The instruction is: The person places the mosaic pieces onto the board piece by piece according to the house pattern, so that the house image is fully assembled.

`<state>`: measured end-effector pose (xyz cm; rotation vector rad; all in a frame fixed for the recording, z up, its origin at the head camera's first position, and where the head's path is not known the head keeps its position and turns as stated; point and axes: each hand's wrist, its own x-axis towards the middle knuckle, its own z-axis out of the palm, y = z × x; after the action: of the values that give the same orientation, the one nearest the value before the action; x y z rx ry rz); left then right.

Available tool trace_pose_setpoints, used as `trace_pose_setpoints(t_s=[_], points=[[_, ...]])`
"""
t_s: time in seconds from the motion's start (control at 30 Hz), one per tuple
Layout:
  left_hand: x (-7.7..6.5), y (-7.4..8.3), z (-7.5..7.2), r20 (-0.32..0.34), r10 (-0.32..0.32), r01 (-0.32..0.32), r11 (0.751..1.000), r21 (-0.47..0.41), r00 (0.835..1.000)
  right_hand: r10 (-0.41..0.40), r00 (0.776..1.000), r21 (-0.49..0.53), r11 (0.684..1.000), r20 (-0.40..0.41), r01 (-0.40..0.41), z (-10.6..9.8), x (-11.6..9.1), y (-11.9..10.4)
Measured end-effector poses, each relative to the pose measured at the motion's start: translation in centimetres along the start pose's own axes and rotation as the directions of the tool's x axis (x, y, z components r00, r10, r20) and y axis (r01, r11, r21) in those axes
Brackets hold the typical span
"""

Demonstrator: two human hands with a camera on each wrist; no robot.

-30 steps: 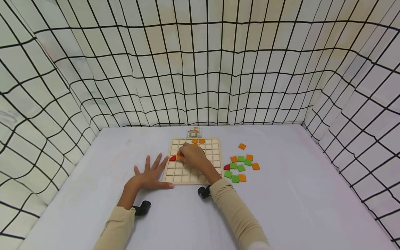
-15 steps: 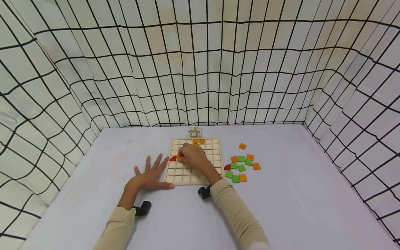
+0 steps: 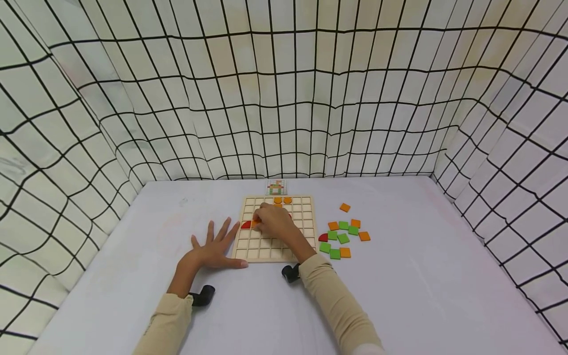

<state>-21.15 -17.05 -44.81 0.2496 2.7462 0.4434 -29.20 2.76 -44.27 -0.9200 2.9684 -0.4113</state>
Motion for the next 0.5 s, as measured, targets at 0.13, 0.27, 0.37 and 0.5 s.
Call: trace_pose_setpoints(t_s=[0.13, 0.27, 0.37, 0.5], points=[[-0.1, 0.1, 0.1, -0.005, 0.004, -0.004, 1.0, -0.005, 1.0, -0.008, 1.0, 0.0, 1.0, -0.009, 0.008, 0.0, -0.1, 0.2], [-0.2, 0.1, 0.0, -0.014, 0.007, -0.008, 1.0, -0.005, 1.0, -0.016, 1.0, -0.01, 1.0, -0.026, 0.016, -0.1, -0.3, 0.5], [-0.2, 0.1, -0.1, -0.016, 0.007, -0.007, 1.0, -0.006, 1.0, -0.014, 0.999, 0.001, 1.0, -0.036, 0.014, -0.4, -0.5, 0.6], [-0.2, 0.2, -0.1, -0.018, 0.009, -0.009, 1.0, -0.001, 1.0, 0.011, 0.998, 0.012, 1.0, -0.059, -0.01, -0.8, -0.8, 1.2]])
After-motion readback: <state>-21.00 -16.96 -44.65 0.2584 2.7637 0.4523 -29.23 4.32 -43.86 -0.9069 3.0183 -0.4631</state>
